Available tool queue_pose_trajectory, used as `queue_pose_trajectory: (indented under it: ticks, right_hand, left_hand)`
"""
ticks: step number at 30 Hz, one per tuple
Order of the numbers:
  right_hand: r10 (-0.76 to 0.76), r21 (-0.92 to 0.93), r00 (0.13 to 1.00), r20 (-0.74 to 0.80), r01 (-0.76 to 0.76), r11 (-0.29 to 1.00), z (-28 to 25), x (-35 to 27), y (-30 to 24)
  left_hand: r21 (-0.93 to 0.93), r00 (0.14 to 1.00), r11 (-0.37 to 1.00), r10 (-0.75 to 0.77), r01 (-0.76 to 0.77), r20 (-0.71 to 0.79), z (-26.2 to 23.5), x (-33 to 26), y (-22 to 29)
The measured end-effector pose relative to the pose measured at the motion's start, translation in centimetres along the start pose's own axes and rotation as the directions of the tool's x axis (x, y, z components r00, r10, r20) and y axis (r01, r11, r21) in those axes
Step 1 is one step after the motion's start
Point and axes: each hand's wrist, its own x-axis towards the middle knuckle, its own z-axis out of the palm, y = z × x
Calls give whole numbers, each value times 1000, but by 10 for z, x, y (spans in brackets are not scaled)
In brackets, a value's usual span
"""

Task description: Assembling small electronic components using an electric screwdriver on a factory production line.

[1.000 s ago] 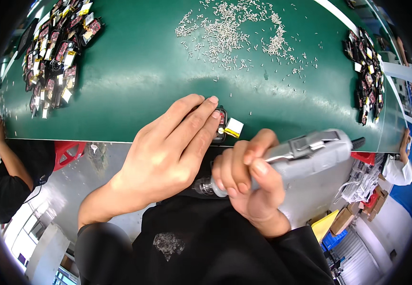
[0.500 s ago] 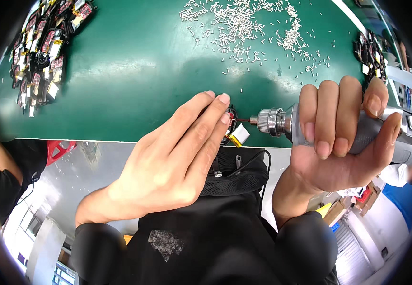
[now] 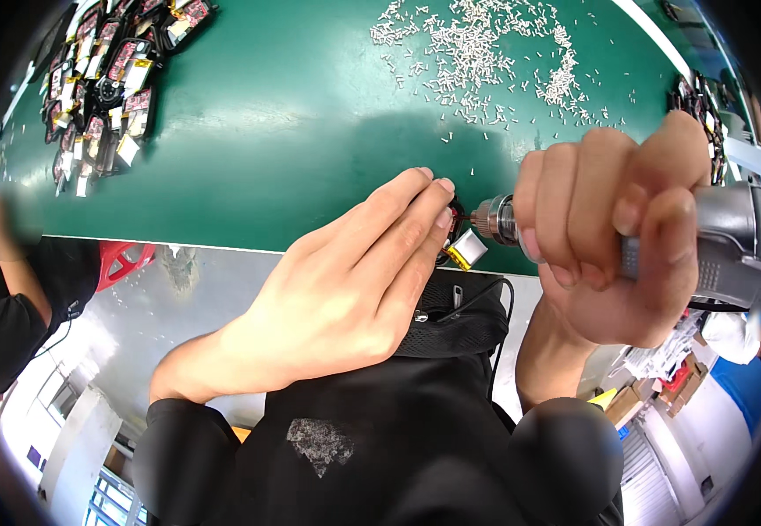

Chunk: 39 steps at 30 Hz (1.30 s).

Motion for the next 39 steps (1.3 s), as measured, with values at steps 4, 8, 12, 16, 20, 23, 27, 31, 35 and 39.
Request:
queue_pose_trajectory:
  ticks: [4, 8, 12, 16, 20, 23, 27, 31, 35, 39]
  right_hand:
    - [-19, -59, 992, 123, 27, 998, 6, 11, -5]
    - [-70, 147, 997, 39, 64, 987, -5, 0, -1]
    - [-241, 292, 968, -76, 253, 922, -13, -23, -18]
    - [-223, 295, 953, -204, 277, 914, -33, -52, -25]
    - [-71, 358, 928, -367, 211, 910, -30, -67, -16]
    - [0, 410, 905, -426, 194, 891, -33, -76, -3]
    - [39, 475, 881, -472, 217, 853, -34, -82, -1]
    - [44, 481, 883, -468, 212, 851, -36, -87, -1]
    - [43, 510, 891, -452, 219, 832, -40, -89, -2]
    - [38, 534, 895, -445, 231, 813, -43, -88, -1]
  left_hand:
    - [38, 998, 999, -25, 23, 57, -12, 3, 5]
    - [56, 996, 998, -10, 5, 89, -15, 5, 7]
    - [121, 995, 991, -63, 53, 82, -38, -10, -4]
    - [334, 904, 867, -252, 369, -345, -97, -15, -68]
    - [650, 861, 565, -312, 508, -402, -133, -33, -138]
    - [597, 876, 656, -235, 462, -421, -113, -9, -117]
    - [314, 948, 908, -207, 279, -243, -58, 35, -68]
    - [238, 962, 945, -175, 225, -211, -25, 56, -63]
    - [293, 965, 929, -173, 227, -199, -17, 66, -69]
    - [355, 977, 914, -149, 196, -154, -17, 70, -70]
